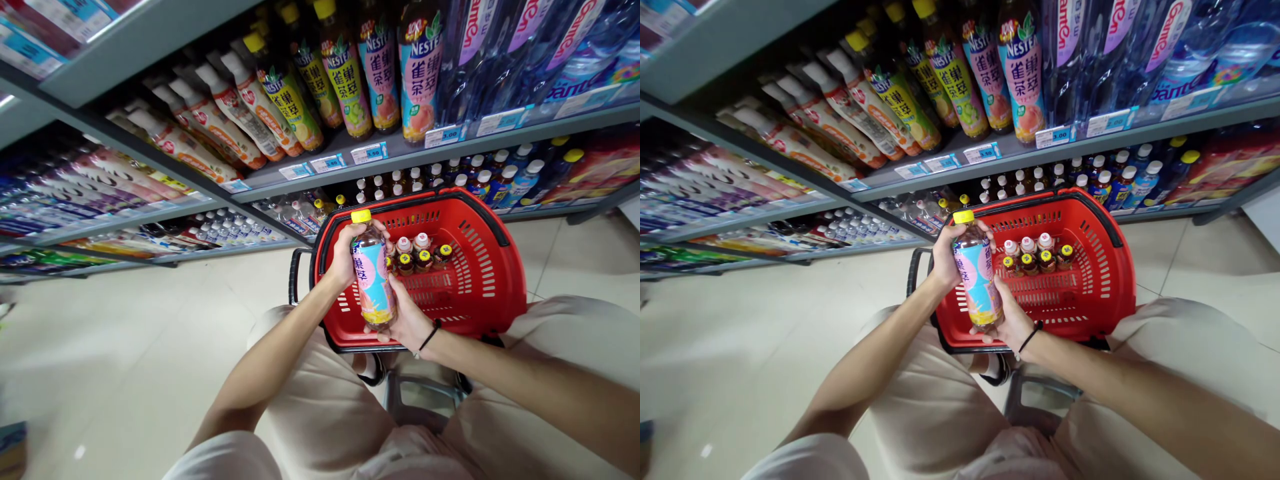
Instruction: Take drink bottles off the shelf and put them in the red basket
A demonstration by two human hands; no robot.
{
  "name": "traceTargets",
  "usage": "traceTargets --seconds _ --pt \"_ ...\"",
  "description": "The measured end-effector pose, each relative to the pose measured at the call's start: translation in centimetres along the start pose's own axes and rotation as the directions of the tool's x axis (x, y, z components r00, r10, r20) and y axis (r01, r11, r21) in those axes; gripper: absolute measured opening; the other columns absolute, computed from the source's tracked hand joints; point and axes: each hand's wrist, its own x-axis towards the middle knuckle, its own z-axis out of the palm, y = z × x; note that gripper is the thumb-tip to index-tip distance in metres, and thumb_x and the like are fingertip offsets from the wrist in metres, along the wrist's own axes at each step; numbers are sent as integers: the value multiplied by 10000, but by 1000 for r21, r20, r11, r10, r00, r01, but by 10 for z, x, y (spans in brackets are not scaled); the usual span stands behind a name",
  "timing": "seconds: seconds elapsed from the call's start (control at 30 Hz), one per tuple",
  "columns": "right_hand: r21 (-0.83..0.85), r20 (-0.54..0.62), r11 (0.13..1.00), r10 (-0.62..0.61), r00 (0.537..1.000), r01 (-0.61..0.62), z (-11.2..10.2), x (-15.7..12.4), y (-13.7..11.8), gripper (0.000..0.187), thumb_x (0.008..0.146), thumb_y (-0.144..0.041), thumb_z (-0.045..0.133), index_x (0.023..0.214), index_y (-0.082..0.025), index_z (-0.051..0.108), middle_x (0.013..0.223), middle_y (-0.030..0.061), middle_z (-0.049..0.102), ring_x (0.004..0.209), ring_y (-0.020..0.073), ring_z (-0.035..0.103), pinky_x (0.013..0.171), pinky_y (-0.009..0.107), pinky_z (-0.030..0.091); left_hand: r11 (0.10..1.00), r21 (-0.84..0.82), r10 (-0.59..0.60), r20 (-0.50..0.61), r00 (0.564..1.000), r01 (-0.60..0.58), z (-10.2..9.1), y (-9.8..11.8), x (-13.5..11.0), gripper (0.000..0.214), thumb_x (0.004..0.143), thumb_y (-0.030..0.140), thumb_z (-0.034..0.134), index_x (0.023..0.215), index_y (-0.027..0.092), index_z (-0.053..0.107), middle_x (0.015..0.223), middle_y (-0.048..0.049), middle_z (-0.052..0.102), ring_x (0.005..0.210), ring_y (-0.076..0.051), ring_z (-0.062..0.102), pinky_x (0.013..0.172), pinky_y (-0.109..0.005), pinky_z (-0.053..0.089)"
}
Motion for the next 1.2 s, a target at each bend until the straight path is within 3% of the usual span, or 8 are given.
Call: traceTargets --seconds 0.33,0.53,0.73,0.93,1.0,1.1,1.2 --pt "7 29 1000 -10 1000 9 -5 4 4 690 1043 -764 372 1071 -136 655 714 71 683 537 224 696 327 212 382 1000 -12 -8 2 1000 8 0 -1 0 334 695 461 719 838 165 662 802 -82 731 765 -265 749 650 -334 602" --pt "6 -15 1000 12 1000 -12 -1 2 1 716 1091 -708 243 1045 -126 657 699 79 673 517 225 691 316 216 373 999 -34 -3 7 1000 3 -1 -2 1 318 695 444 736 833 167 661 783 -67 725 727 -244 740 641 -320 602" --pt "-6 -36 1000 19 999 -19 3 -2 -4 699 1058 -748 326 1049 -132 657 724 93 692 536 232 695 335 219 377 1000 2 10 -4 1000 -10 -4 -3 2 329 710 464 714 850 170 667 803 -77 735 752 -255 746 630 -320 594" --pt "-46 -51 999 20 999 -22 5 -5 -8 636 1085 -664 298 1080 -134 649 699 79 684 526 210 674 352 213 373 999 -24 36 -2 999 -36 -4 1 3 313 728 454 722 832 163 670 783 -66 726 726 -241 743 654 -322 604" --pt "-62 -2 998 -32 999 32 4 -5 -8 537 1072 -604 366 1070 -143 641 697 67 673 532 209 666 357 219 373 997 -45 60 -34 998 -62 -6 6 4 295 752 444 701 832 162 672 801 -64 729 744 -234 748 686 -323 611" --pt "-67 99 991 -113 989 120 2 -4 -7 359 947 -522 621 1005 -168 612 759 60 686 584 213 669 380 233 391 992 -58 102 -116 988 -109 -11 14 7 272 760 435 678 809 168 659 821 -62 733 787 -227 755 735 -322 617" --pt "-56 143 987 -140 980 149 -1 -2 -8 381 819 -459 785 993 -185 586 864 66 713 626 196 665 403 229 392 989 -45 133 -175 976 -143 -14 20 8 267 750 437 675 794 175 648 810 -54 730 793 -218 751 752 -316 613"
